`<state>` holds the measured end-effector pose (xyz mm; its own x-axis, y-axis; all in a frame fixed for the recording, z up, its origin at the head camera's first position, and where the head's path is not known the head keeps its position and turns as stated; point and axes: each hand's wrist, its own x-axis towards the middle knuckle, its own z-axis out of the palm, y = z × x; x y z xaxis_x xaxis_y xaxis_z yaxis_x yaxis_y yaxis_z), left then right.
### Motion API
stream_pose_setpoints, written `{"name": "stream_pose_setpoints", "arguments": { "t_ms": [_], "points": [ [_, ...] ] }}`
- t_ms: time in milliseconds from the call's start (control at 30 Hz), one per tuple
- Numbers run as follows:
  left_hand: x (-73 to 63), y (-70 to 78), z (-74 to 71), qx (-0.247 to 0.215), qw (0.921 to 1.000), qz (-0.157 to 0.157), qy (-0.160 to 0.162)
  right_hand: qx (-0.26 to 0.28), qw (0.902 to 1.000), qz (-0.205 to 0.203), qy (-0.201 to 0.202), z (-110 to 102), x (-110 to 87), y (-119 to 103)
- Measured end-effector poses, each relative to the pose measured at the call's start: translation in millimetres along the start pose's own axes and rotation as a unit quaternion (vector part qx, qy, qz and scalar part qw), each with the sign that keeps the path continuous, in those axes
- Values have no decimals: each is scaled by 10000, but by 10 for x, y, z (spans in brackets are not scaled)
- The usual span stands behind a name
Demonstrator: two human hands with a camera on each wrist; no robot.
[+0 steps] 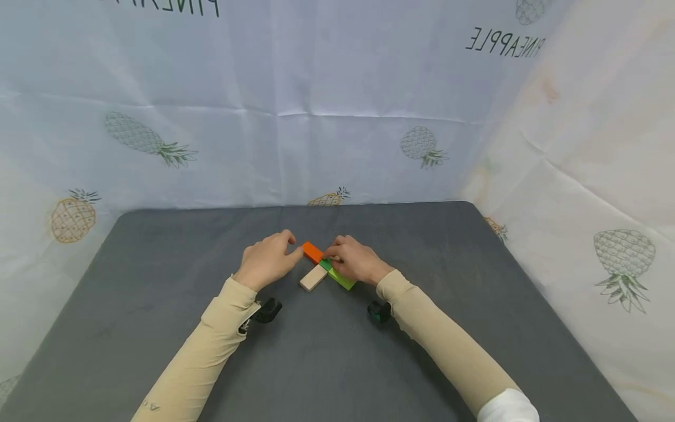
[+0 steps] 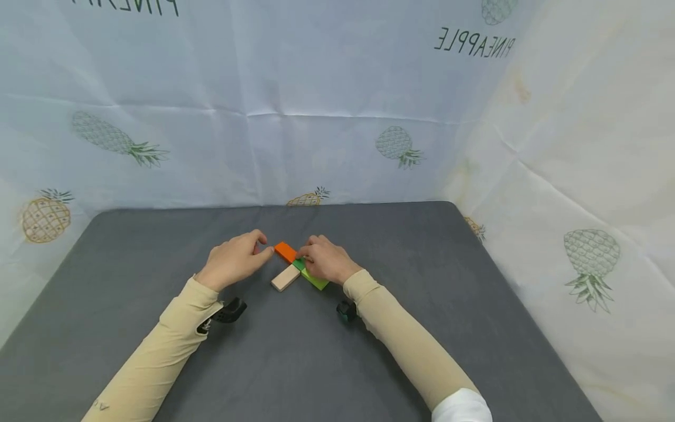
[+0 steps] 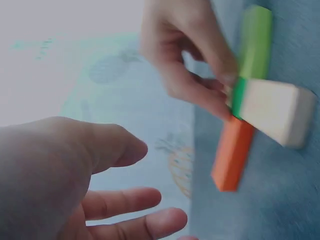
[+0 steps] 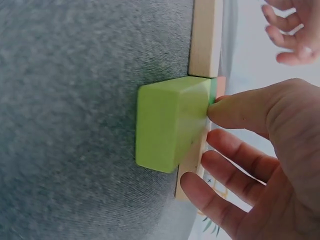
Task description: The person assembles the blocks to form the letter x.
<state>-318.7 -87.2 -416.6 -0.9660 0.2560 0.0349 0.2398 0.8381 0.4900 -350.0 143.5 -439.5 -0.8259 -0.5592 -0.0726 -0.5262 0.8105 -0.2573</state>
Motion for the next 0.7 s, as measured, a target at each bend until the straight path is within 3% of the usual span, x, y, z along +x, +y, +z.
{"name": "stream_pose_setpoints", "arguments": {
  "t_ms": [200, 367, 467, 567, 700],
  "points": [
    [175, -155, -129, 89, 9999, -45, 41, 650, 9978, -91, 75, -103, 108, 156],
    [377, -252, -373, 161, 9998, 52, 125, 995, 9939, 138, 464, -410, 219, 299],
    [638, -259, -552, 253, 9992, 293, 83, 958, 9918, 434, 720, -716, 294, 411],
    [902, -245, -720, 685, 9961, 519, 218, 605, 9903, 672, 1054, -990, 357, 547],
    [1101, -217, -952, 1450, 9863, 354, 708, -62, 9821, 1045, 1563, -1163, 454, 683]
  ]
}}
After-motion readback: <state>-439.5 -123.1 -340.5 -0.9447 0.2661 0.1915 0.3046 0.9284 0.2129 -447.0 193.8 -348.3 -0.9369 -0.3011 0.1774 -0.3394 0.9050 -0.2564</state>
